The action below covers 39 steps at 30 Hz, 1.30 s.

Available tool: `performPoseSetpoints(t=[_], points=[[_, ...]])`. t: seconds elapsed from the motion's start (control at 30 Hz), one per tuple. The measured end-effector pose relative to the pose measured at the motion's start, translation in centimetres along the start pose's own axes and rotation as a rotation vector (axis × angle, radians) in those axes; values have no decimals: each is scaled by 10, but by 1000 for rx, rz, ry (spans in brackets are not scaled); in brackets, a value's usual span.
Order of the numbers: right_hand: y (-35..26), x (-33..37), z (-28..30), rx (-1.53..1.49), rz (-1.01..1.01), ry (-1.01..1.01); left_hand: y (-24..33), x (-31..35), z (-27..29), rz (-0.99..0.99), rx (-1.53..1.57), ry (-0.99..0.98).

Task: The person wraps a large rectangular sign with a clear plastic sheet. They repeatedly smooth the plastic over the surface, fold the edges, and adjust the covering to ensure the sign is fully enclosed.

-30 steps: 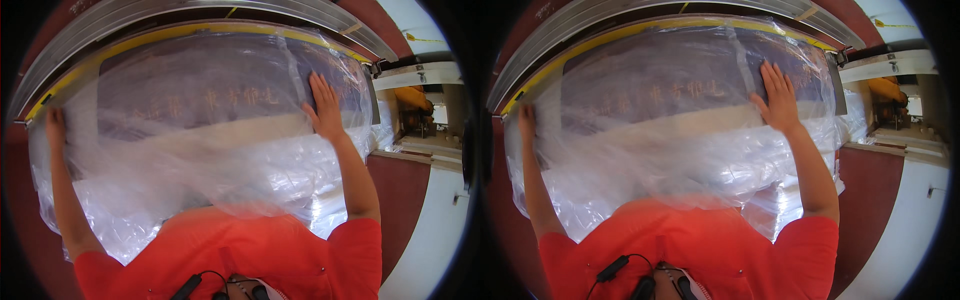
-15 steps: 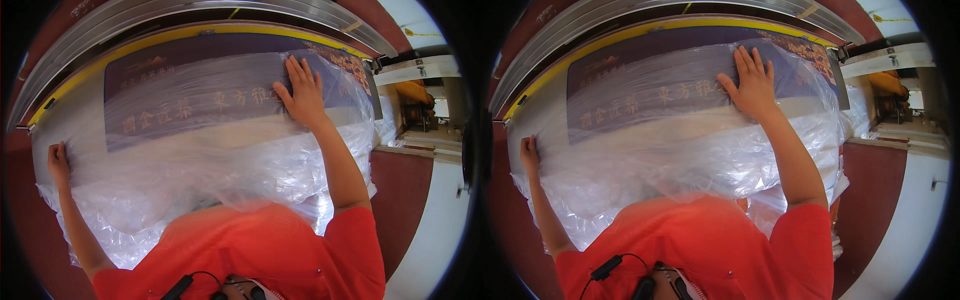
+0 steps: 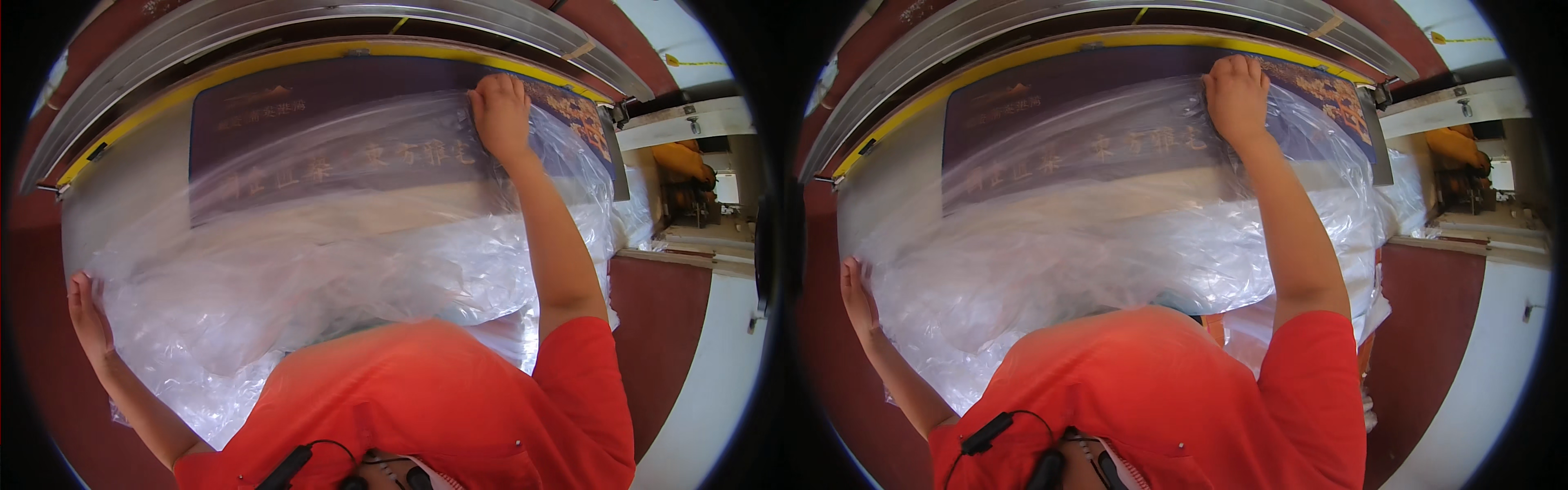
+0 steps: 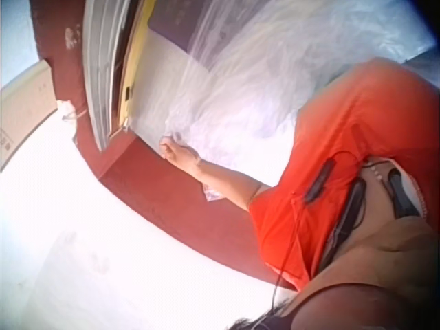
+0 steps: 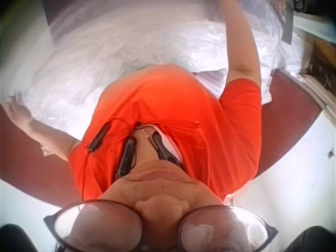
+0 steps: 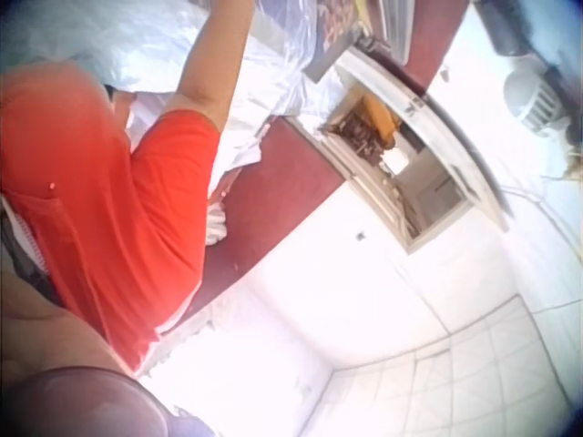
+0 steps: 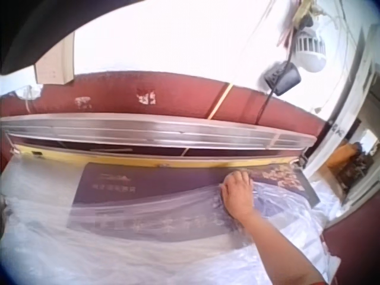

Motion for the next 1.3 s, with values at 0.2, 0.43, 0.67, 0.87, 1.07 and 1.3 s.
performPoseSetpoints(t=[0.2,0.43,0.67,0.87,1.07,1.3], points=[[30,11,9,-803,-837,-142,-3,-74,-35,-134,-91,242],[97,-35,-25,-149,-718,-20,-38,-192,-136,-111,-184,153],[104,-19,-39,-35,-993,-55,-44,-185,-155,-80,-476,299],[100,-13,-36,13,-1007,48,-56,-206,-138,-136,-748,422],[100,-14,-34,33,-1003,-28,-58,-197,-147,117,-292,405],[118,-16,-40,-176,-930,-136,-56,-200,-144,176,-88,217]])
Point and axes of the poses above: each hand's wrist, its own x-axis away from the middle knuckle, its own z-axis out of the back of the hand, y = z × x, the point moved 4 cm from there along -x, towards the middle knuckle, and after that the axes turned 4 degrees about y, right-handed, at the moved point
